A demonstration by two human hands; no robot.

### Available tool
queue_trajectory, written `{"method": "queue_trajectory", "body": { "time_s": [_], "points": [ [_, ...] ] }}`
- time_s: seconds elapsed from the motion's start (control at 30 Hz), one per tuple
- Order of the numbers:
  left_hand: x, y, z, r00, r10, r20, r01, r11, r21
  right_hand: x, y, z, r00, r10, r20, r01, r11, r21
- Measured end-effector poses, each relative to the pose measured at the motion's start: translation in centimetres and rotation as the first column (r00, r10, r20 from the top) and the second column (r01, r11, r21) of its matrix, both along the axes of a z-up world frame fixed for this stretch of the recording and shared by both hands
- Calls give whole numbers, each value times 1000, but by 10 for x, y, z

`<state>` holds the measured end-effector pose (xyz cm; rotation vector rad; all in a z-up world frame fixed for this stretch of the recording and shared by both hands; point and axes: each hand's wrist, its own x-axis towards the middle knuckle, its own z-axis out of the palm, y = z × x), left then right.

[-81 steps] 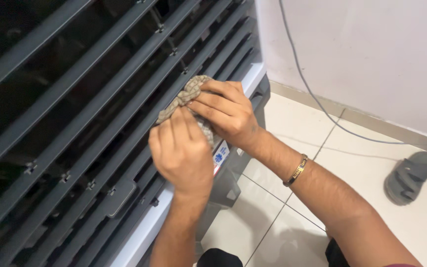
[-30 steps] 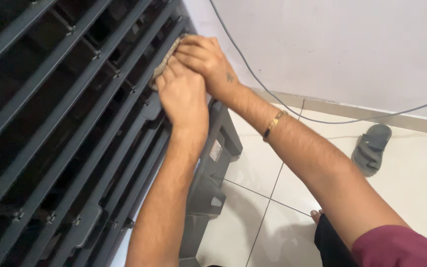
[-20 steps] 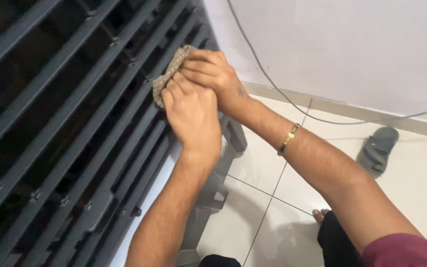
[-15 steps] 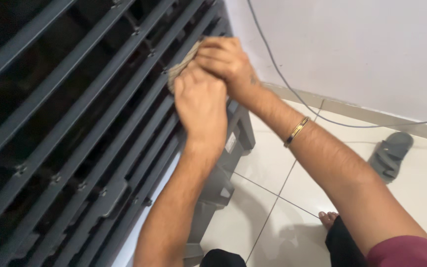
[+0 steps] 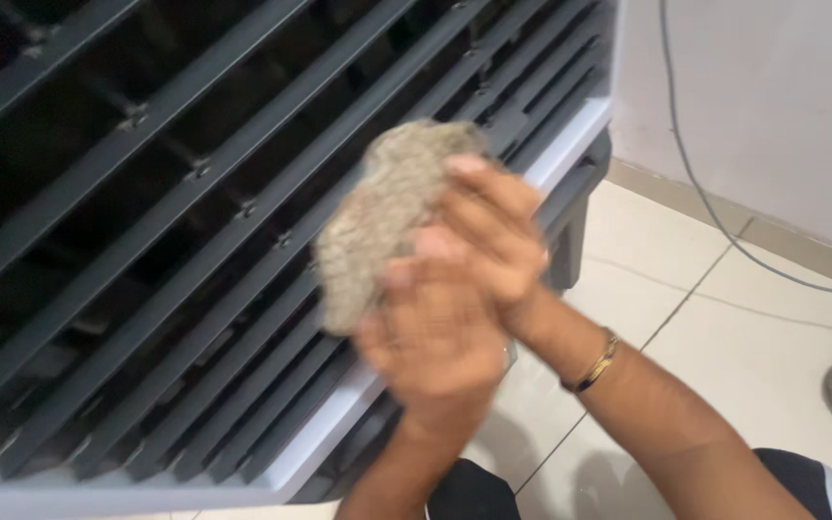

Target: The person wipes the front louvers and the lower body of an air cooler with a cloth by hand.

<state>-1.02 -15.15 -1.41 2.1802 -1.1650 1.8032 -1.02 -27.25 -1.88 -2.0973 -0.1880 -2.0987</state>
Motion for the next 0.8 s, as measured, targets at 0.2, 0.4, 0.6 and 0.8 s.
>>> {"method": "queue_trajectory", "body": {
  "time_s": [0.2,0.4,0.6,0.8],
  "points": [
    [21,71,9,948,100,-302,-114,993,-29,13,77,8,947,178,-268,-163,983,79],
    [16,75,11,917,-26,-397,12,999,-37,10,72,-15,939,161,-304,-144,986,79],
    [27,58,11,855,-209,-474,230,973,-15,5,62,-23,964,105,-245,-38,964,264],
    [-4,67,-22,819,-229,-527,257,966,-20,0,71,-53,935,274,-225,-180,914,364]
  ]
}}
